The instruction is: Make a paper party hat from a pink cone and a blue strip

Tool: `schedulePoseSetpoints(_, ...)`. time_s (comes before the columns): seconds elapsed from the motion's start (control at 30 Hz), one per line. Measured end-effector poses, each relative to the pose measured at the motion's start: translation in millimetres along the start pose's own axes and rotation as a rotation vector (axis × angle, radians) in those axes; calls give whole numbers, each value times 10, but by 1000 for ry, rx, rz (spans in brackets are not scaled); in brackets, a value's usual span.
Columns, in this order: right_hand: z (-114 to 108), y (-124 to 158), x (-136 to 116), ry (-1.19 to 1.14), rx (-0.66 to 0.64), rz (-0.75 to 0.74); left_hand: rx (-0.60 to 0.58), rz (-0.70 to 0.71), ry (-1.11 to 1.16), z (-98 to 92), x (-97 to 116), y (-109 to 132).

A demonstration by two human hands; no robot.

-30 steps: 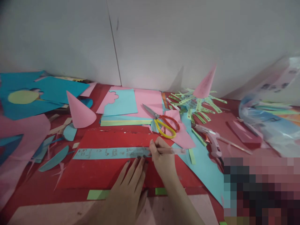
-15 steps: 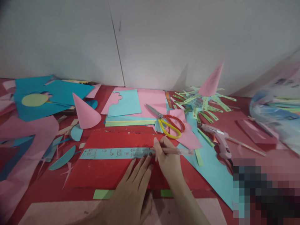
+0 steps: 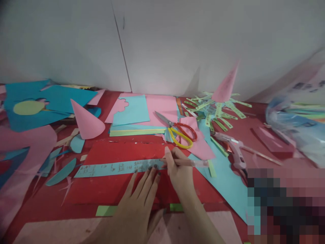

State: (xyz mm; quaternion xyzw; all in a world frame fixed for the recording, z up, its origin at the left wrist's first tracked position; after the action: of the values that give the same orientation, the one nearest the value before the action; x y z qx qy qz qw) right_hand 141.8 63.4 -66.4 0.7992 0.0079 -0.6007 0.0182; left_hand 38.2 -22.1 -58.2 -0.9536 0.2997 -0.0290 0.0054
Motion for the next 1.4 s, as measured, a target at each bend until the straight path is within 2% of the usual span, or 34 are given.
schedulePoseSetpoints(0.7,75,-43,0,90,-71,6,45,2,-48,-51,36,2)
schedulePoseSetpoints(0.83,60,-42,-11,164,-66,-11,35,-5,-35,-26,29,4)
schedulePoseSetpoints(1.2,67,-45,28,129,-76,-10,25,-1,-19,-22,24,-4)
schedulePoseSetpoints(1.4,66,-30,-26,198,-67,-28,59,-9,-28,-54,20,7)
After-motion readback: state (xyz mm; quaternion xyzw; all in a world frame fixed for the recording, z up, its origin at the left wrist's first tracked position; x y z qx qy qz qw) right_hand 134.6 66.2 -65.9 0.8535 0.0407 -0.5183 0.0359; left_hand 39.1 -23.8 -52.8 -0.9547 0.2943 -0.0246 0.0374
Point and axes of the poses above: each hand's wrist, its own y-axis away from the middle knuckle, its own z-axis out of the palm, x = y × z, the point moved 10 cm from there along -y, towards the middle knuckle, and after that the axes turned 15 degrees about -x, right-handed, at the moved point
